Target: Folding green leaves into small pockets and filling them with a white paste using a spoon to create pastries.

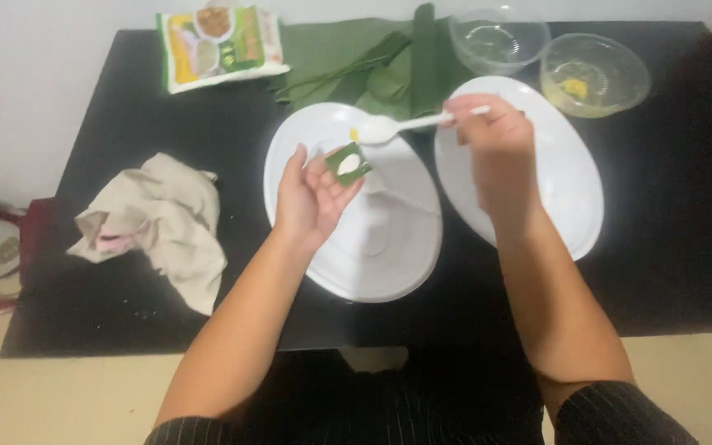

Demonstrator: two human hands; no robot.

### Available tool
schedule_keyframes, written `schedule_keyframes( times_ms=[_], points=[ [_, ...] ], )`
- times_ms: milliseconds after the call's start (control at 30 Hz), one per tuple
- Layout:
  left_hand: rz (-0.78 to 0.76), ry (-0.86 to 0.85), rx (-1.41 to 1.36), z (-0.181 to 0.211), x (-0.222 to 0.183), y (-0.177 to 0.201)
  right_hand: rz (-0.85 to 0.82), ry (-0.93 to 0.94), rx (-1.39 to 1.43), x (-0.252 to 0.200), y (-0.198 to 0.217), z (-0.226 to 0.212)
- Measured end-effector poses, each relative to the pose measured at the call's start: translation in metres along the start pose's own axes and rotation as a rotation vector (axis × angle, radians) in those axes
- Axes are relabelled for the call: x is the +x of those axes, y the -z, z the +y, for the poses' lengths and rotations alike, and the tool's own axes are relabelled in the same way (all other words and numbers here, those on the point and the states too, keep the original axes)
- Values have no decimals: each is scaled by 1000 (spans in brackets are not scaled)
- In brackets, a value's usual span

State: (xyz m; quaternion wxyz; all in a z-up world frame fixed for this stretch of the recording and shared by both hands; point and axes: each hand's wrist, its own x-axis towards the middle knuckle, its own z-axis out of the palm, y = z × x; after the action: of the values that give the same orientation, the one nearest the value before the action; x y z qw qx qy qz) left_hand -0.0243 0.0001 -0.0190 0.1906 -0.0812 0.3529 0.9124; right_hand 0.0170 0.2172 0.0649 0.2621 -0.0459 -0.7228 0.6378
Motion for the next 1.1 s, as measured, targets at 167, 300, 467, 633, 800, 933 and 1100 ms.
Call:
schedule_keyframes(
  times_ms=[167, 300, 467, 633, 800, 933, 1100],
  points=[
    [-12, -13, 8, 2, -2, 5, -93, 78, -46, -14, -7, 23],
    [10, -12, 31, 7, -13, -6, -87, 93, -45, -14, -5, 34],
    [-5, -13, 49, 4, -9, -4, -146, 164, -26, -18, -2, 38],
    [2, -2, 63, 6, -14, -9, -182, 257, -36, -15, 5, 48],
    [13, 2, 74, 7, -15, -10, -191, 330, -61, -15, 4, 52],
    [15, 0, 84, 6, -14, -10, -226, 313, -2, -11, 8, 54],
    [23, 0, 100, 7, -16, -12, -226, 264, -14, -7, 11, 61]
  ],
)
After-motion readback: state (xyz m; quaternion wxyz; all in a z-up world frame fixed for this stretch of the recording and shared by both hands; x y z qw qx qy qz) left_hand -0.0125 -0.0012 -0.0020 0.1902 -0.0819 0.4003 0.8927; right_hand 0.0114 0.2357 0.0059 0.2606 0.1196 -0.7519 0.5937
